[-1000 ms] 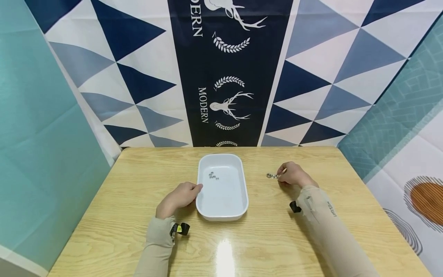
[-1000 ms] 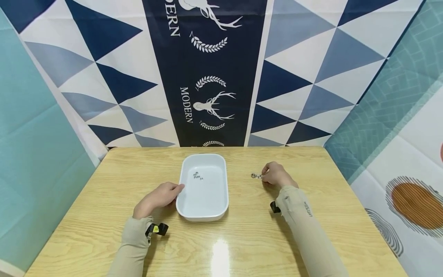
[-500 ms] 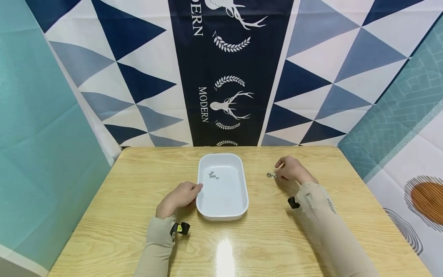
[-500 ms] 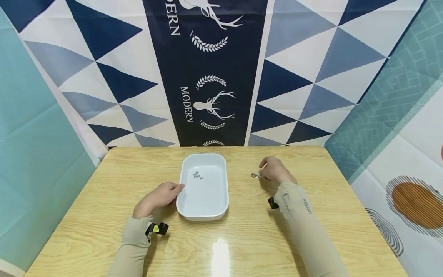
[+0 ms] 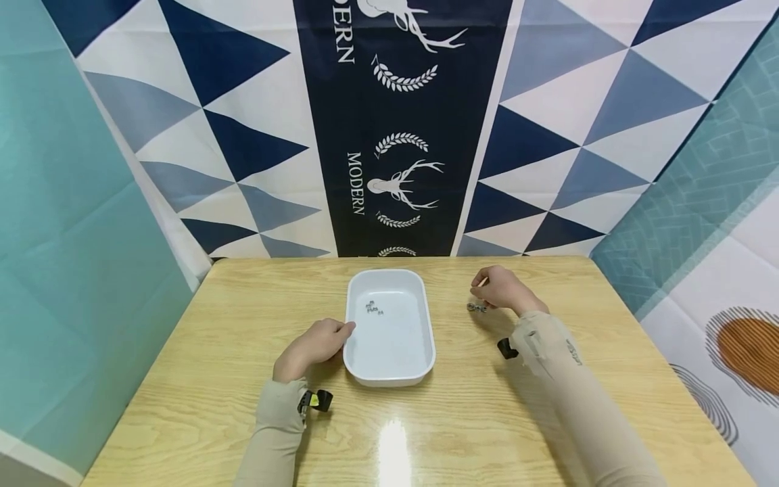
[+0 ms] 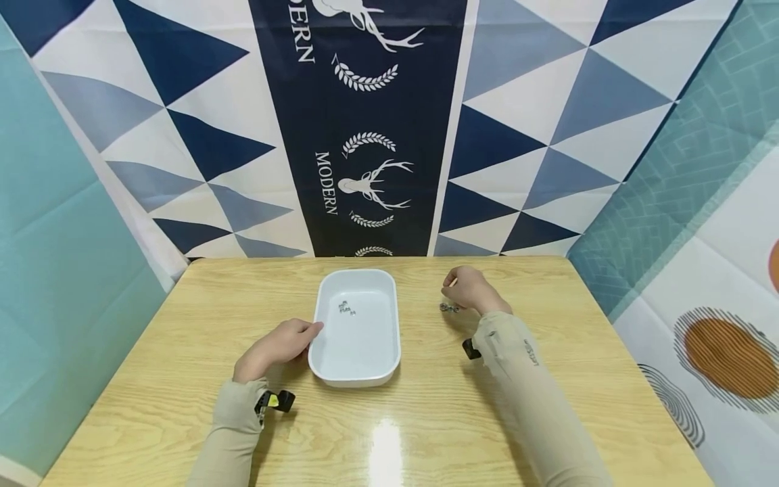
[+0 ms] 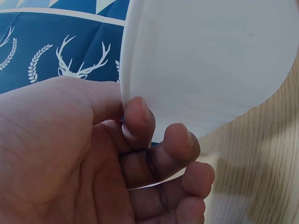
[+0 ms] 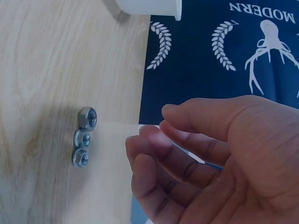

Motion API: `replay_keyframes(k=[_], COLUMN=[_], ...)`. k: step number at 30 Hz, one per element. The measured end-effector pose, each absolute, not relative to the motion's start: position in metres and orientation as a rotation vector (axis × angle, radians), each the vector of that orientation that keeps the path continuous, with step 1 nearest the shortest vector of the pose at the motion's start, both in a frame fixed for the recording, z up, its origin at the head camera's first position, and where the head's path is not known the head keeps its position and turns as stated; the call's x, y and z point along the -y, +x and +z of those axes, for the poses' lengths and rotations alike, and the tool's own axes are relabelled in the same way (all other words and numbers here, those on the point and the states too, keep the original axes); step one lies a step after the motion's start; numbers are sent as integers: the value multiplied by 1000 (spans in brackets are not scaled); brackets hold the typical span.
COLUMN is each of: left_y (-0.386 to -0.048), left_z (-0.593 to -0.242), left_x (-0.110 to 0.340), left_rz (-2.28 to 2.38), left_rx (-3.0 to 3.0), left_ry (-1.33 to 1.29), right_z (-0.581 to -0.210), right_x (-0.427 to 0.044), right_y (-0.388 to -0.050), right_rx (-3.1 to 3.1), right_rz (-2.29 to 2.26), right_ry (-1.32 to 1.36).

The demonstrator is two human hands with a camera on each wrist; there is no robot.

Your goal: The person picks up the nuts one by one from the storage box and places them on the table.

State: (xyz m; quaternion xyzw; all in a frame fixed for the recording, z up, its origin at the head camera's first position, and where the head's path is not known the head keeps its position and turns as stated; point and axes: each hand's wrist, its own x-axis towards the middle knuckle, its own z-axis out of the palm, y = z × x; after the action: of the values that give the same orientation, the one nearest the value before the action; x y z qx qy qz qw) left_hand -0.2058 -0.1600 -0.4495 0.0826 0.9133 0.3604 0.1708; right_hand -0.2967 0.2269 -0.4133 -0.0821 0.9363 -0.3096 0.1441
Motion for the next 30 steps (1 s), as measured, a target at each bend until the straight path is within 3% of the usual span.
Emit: replay_keyframes(k=[30], left_y=[-205], left_z=[-451], left_x=[161], left_rz=[1051], left_rx=[-2593], left_ry=[256], right_z=[-438], right_x=[-234], right_y=[-297], right_rx=[-2689], right_rz=[-849], right_ry=[-197])
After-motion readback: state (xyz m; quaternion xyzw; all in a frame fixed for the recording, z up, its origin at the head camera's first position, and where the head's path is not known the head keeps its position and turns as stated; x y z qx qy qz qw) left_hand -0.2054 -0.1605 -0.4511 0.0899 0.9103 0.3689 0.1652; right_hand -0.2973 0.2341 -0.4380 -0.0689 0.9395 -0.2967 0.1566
